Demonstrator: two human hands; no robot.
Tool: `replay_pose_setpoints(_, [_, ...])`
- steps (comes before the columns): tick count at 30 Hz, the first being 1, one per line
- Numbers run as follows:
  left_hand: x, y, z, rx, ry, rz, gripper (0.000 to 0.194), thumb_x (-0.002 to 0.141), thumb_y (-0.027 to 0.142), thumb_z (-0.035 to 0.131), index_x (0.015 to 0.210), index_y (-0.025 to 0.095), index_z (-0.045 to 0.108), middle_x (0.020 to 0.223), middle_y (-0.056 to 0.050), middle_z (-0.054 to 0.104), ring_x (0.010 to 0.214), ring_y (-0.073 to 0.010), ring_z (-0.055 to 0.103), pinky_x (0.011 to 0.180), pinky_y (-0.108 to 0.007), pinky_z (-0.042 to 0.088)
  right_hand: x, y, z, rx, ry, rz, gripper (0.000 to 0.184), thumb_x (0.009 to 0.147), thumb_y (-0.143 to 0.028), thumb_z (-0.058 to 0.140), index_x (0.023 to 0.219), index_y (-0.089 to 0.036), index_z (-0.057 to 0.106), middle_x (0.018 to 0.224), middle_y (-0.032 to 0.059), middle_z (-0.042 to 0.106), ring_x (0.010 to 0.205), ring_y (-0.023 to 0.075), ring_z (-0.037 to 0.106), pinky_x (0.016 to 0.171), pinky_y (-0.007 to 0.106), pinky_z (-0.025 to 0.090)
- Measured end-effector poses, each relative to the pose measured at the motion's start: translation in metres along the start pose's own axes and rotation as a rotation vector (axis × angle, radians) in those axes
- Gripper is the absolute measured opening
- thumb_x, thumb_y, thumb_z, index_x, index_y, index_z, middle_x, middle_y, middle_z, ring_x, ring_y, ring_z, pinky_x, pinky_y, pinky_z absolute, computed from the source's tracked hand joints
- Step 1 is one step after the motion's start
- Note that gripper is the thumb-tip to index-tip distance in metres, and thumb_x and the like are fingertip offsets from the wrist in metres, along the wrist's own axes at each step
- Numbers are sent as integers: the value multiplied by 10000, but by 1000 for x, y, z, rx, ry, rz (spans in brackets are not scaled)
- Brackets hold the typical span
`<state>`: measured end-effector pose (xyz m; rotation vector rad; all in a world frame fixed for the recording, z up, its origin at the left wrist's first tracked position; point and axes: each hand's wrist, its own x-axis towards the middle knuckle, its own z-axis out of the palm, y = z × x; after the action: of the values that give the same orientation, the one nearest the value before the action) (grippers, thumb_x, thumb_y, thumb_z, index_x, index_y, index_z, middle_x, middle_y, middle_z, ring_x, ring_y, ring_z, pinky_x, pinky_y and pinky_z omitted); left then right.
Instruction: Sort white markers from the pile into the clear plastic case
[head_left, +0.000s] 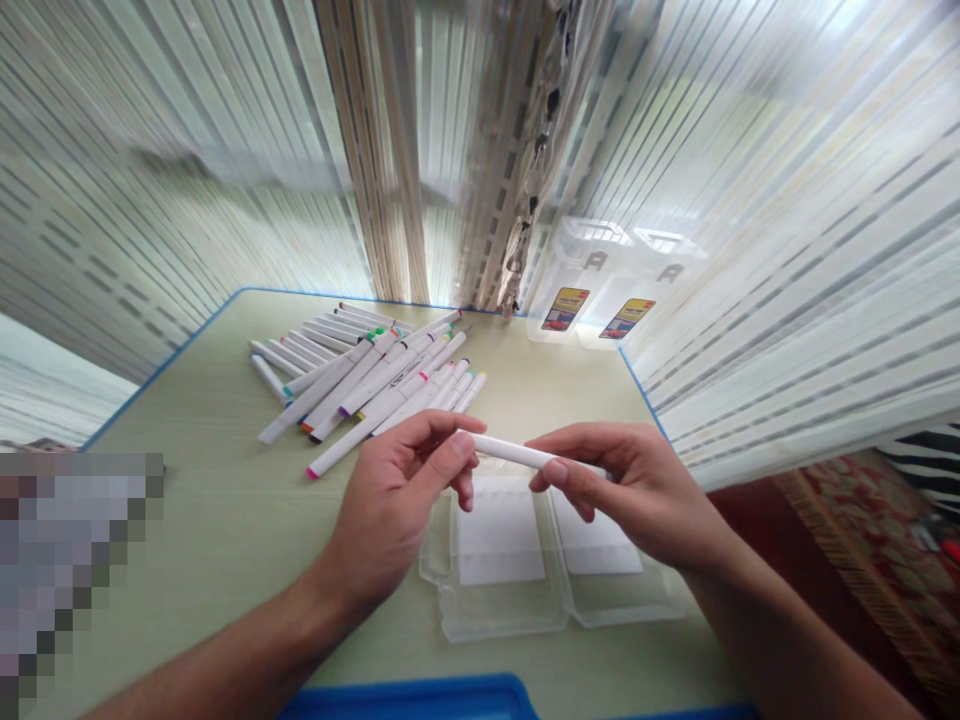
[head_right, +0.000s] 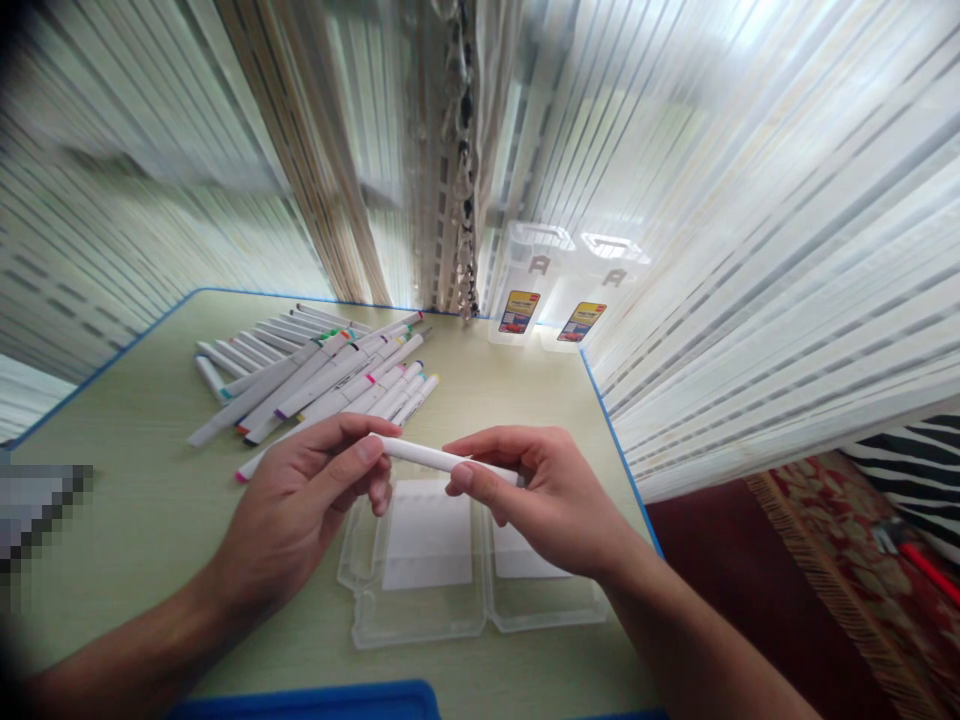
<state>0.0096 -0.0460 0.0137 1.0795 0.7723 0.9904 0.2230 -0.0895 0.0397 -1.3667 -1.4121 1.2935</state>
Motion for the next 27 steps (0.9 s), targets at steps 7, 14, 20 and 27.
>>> replay_pose_setpoints(7, [0, 1, 0, -39, 28, 1, 127, 901, 261, 687, 971, 160, 723, 692, 18, 632, 567, -81, 593, 551, -187, 496, 0, 0, -2, 11, -9, -15, 324, 896, -376, 721, 1150, -184, 784, 809, 74, 762, 527, 77, 496, 474, 205, 412])
replay_pose_setpoints(14, [1, 4, -1, -75, 94, 17, 129, 902, 256, 678, 968, 156, 725, 665, 16, 614, 557, -91, 581, 533, -198, 491, 1, 1, -1, 72, 27, -13, 348, 884, -392, 730, 1151, -175, 783, 816, 94, 767, 511, 85, 490, 467, 226, 415])
replay_pose_setpoints(20, [3, 6, 0, -152, 151, 9, 107, 883, 220, 681, 948, 150, 728, 654, 18, 600, 550, -88, 559, 519, -194, 473, 1, 2, -1, 142, 63, -32, 269, 872, -355, 752, 1091, -208, 805, 806, 81, 776, 500, 70, 493, 473, 211, 416])
replay_pose_setpoints(27, [4, 7, 0, -193, 185, -1, 113, 855, 206, 692, 938, 136, 726, 653, 12, 602, 537, -89, 548, 504, -198, 460, 0, 7, -2, 218, 73, -58, 248, 887, -324, 740, 1100, -212, 800, 806, 78, 782, 496, 89, 516, 500, 250, 452])
